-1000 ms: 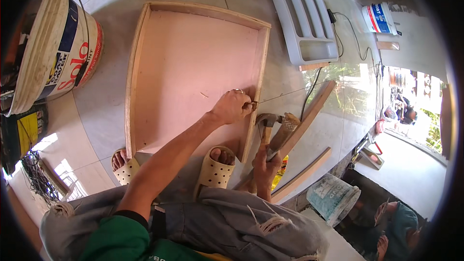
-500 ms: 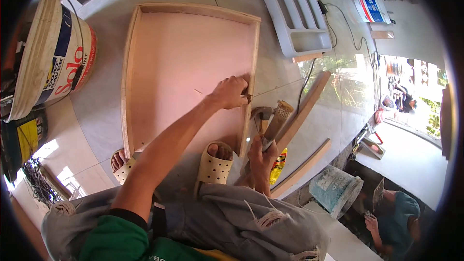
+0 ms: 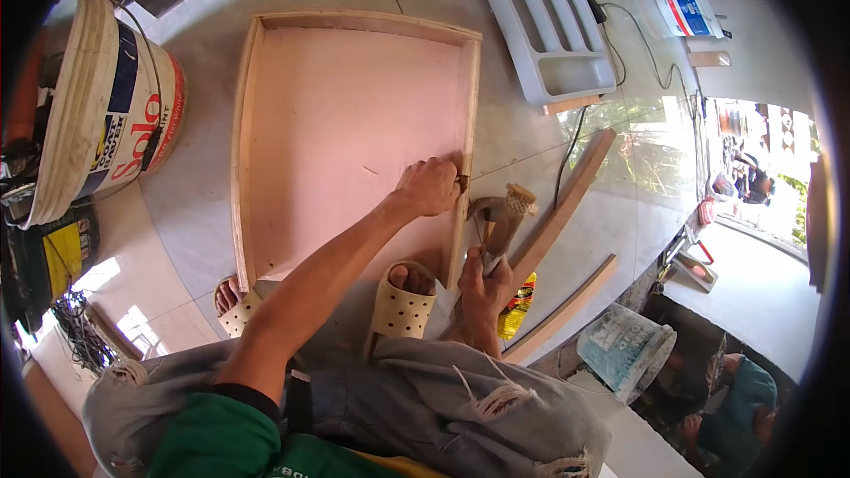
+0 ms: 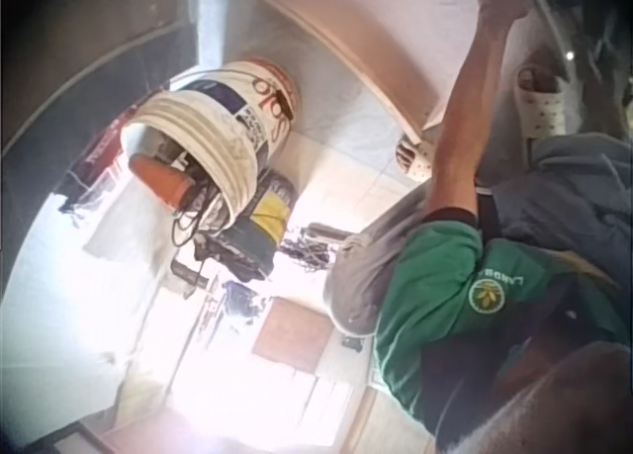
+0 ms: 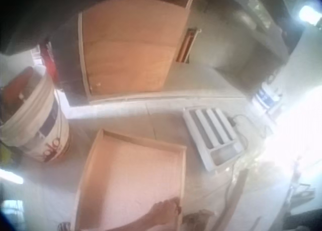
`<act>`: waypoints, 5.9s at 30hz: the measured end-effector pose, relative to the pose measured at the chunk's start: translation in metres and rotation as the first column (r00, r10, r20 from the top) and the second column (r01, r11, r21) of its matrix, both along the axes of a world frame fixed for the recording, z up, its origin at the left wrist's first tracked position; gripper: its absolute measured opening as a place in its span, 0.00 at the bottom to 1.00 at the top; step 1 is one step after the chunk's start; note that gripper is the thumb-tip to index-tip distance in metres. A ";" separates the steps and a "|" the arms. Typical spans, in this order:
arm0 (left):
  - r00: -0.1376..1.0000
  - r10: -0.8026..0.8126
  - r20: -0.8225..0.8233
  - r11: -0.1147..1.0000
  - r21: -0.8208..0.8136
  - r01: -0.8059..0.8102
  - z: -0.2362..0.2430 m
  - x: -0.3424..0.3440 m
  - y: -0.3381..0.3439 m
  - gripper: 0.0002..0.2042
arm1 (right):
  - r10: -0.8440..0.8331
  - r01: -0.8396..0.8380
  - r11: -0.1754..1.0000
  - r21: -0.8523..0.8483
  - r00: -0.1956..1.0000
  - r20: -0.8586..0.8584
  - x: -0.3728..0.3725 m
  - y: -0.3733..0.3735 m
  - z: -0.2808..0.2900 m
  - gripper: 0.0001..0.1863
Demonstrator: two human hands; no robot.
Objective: Using a hammer and chisel to carve and shape wooden components for a box or drawer.
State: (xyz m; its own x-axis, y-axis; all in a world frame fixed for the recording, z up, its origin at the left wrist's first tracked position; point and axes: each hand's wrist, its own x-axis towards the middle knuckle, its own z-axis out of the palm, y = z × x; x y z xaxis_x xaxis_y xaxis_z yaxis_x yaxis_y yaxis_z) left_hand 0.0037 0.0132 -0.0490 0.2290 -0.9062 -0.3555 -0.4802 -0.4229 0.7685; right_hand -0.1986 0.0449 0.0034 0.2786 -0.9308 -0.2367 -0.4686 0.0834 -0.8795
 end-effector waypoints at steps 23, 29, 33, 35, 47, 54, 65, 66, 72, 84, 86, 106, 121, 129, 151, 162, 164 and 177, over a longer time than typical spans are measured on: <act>0.941 0.117 -0.317 0.988 -0.058 -0.143 0.018 0.061 -0.008 0.14 | 0.146 -0.092 0.986 0.140 0.881 -0.451 0.014 -0.021 -0.016 0.20; 0.998 0.028 -0.049 0.998 -0.058 -0.031 -0.008 0.033 0.016 0.14 | 0.141 -0.101 0.988 0.116 0.900 -0.412 0.013 -0.017 -0.018 0.19; 0.996 -0.072 0.061 0.989 -0.128 0.079 -0.010 0.010 0.019 0.14 | 0.170 -0.160 0.985 0.061 0.867 -0.467 0.012 -0.017 -0.021 0.19; 0.993 -0.052 0.108 0.984 -0.166 0.069 -0.014 -0.003 0.014 0.13 | 0.143 -0.121 0.990 0.077 0.887 -0.439 0.011 -0.018 -0.019 0.20; 0.994 0.007 0.112 0.982 -0.190 0.014 -0.020 -0.001 0.005 0.05 | 0.138 -0.168 0.986 -0.020 0.869 -0.475 0.012 -0.016 -0.023 0.21; 0.586 0.637 -0.502 0.699 0.056 -0.713 -0.003 0.065 0.038 0.09 | 0.135 -0.143 0.990 0.015 0.891 -0.433 0.007 -0.014 -0.023 0.21; 0.883 -0.049 -0.467 0.618 -0.709 -0.341 0.140 0.008 -0.028 0.16 | 0.097 -0.085 0.995 0.048 0.907 -0.410 0.007 -0.016 -0.025 0.21; 0.885 -0.045 -0.464 0.617 -0.709 -0.340 0.131 0.019 -0.027 0.16 | 0.101 -0.089 0.995 0.049 0.908 -0.407 0.010 -0.014 -0.026 0.21; 0.938 0.290 -0.189 0.928 -0.186 -0.324 -0.011 0.057 0.026 0.12 | 0.083 -0.062 0.995 0.072 0.935 -0.344 0.001 -0.016 -0.029 0.14; 0.964 0.188 -0.188 0.626 -0.734 -0.265 0.128 -0.067 0.077 0.27 | 0.300 -0.185 0.951 -0.247 0.740 0.602 0.033 -0.093 0.171 0.11; 0.961 0.199 -0.191 0.639 -0.718 -0.275 0.155 -0.064 0.062 0.29 | 0.319 -0.239 0.948 -0.212 0.670 0.670 0.048 -0.091 0.163 0.11; 0.964 -0.105 -0.246 0.782 -0.619 -0.072 0.084 -0.044 0.003 0.20 | 0.362 -0.287 0.932 -0.220 0.757 0.544 0.055 -0.073 0.103 0.24; 0.907 0.100 -0.410 0.816 -0.487 -0.310 0.058 -0.051 -0.026 0.26 | 0.620 -0.609 0.783 -0.129 0.745 0.246 0.087 -0.148 0.120 0.39; 0.895 0.106 -0.432 0.769 -0.536 -0.350 0.062 -0.043 -0.027 0.26 | 0.525 -0.519 0.850 -0.086 0.849 0.062 0.118 -0.129 0.150 0.22; 0.896 0.362 -0.256 0.624 -0.648 -0.437 0.035 -0.078 -0.013 0.24 | 0.781 -0.912 0.409 0.003 0.349 -0.518 0.087 -0.132 0.150 0.17; 0.945 0.314 -0.087 0.618 -0.737 -0.273 0.028 -0.090 -0.007 0.11 | 0.415 -0.427 0.904 0.008 0.874 -0.252 0.068 -0.094 0.156 0.16; 0.989 0.086 -0.118 0.743 -0.654 -0.143 0.033 -0.073 -0.010 0.11 | 0.544 -0.364 0.838 0.407 0.503 -0.672 0.068 -0.110 0.168 0.21; 0.991 -0.074 -0.113 0.761 -0.649 -0.017 0.031 -0.068 0.000 0.13 | 0.643 -0.903 0.430 0.008 0.300 -0.704 0.067 -0.086 0.153 0.21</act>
State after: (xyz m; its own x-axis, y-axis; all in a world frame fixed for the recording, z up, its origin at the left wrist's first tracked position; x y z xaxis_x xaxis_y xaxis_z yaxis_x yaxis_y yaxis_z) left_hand -0.0647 0.0128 -0.0183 0.1949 -0.9355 0.2948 -0.3659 0.2095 0.9068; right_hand -0.1319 -0.0409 0.1568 0.8513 -0.3707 -0.3714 -0.4864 -0.8229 -0.2936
